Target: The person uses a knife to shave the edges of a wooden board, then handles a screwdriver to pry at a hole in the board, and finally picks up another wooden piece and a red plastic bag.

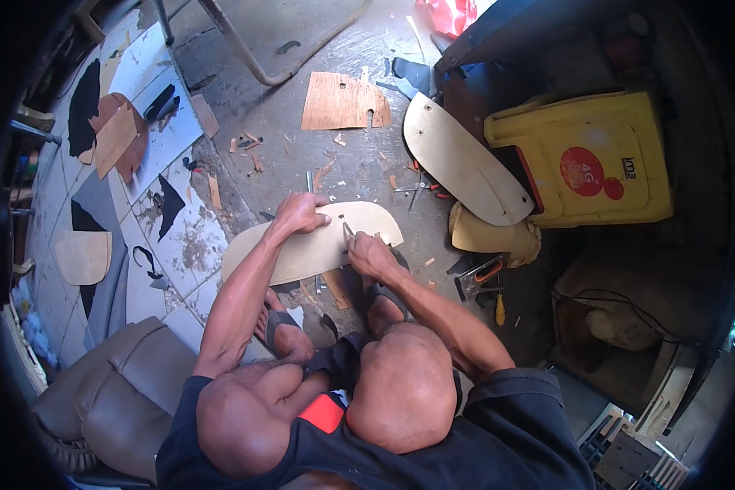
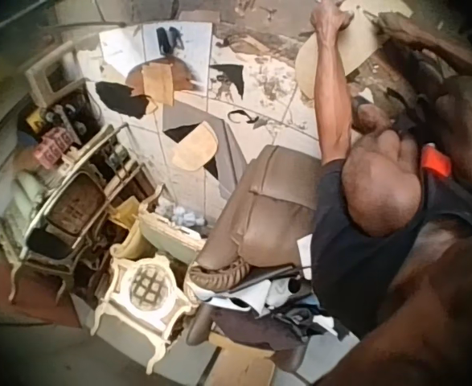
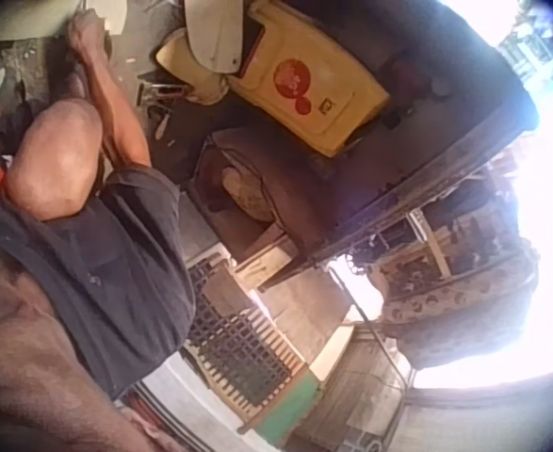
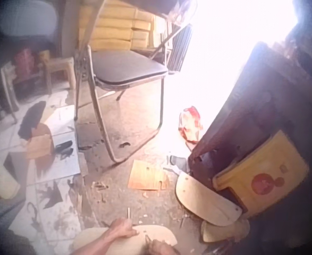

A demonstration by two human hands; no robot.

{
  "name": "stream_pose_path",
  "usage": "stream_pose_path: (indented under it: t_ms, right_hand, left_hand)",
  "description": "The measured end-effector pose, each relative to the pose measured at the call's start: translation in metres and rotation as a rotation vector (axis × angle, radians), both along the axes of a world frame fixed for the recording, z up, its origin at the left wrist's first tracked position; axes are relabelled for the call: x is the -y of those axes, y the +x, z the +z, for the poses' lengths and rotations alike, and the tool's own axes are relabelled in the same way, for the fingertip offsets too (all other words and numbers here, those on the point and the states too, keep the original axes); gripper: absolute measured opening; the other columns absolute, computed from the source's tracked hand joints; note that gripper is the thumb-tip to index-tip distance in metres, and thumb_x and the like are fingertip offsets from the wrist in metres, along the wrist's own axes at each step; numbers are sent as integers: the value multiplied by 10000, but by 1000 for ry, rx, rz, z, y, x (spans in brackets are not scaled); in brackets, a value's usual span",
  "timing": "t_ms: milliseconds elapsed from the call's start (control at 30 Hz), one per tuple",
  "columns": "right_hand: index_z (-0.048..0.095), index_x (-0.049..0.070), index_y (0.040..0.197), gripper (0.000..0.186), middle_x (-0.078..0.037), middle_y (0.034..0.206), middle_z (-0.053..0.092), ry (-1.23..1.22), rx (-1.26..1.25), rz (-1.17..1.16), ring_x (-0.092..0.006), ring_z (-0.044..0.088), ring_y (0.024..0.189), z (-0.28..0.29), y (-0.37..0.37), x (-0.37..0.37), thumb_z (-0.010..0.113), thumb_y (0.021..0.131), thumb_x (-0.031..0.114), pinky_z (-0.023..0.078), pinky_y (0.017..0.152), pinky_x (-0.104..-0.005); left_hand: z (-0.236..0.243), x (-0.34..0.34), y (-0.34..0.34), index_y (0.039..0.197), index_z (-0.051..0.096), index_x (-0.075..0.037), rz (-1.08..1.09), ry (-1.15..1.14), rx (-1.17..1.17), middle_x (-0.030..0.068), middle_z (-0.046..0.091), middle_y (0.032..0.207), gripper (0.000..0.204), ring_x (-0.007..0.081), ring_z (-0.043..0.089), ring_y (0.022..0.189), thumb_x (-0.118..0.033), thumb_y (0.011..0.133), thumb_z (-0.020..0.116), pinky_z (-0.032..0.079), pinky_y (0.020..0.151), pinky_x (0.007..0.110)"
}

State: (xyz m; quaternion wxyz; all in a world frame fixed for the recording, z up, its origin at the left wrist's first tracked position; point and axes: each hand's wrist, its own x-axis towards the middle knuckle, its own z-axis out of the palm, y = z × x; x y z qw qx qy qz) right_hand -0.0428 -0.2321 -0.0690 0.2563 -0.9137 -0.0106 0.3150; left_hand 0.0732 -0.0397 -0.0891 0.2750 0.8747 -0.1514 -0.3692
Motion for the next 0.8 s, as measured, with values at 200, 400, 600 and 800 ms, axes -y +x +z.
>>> stream_pose_path:
  t_ms: [200,400,600,800]
  right_hand:
    - [563,-68,901,551,-149,598,578,279,-458,-591,-276,608,462,21,12,-11,344,1057,413,502,441,-426]
    - [513,-50,897,511,-130,612,556,290,-497,-594,-227,532,412,23,16,-19,336,1061,400,442,377,-406]
    - [410,100,824,354,20,549,310,599,-691,-864,-105,300,371,24,24,-28,373,1054,367,272,321,-302]
    - [404,134,793,382,28,552,307,633,-683,-831,-94,265,375,16,18,-22,376,1063,402,205,321,-297]
  left_hand:
    - [7,-1,0,1129,746,-217,-24,-7,-6,145,734,1056,360,354,688,1023,-334,789,736,532,900,458]
    - [9,-3,3,1136,743,-201,-17,-38,3,157,734,1040,359,363,690,1005,-330,802,726,529,897,460]
    - [12,-2,1,1083,752,-133,70,-68,0,208,718,974,294,396,689,949,-308,879,631,520,870,480]
    - [13,3,-2,1060,755,-118,52,-68,17,218,713,951,280,407,688,925,-291,895,608,521,855,486]
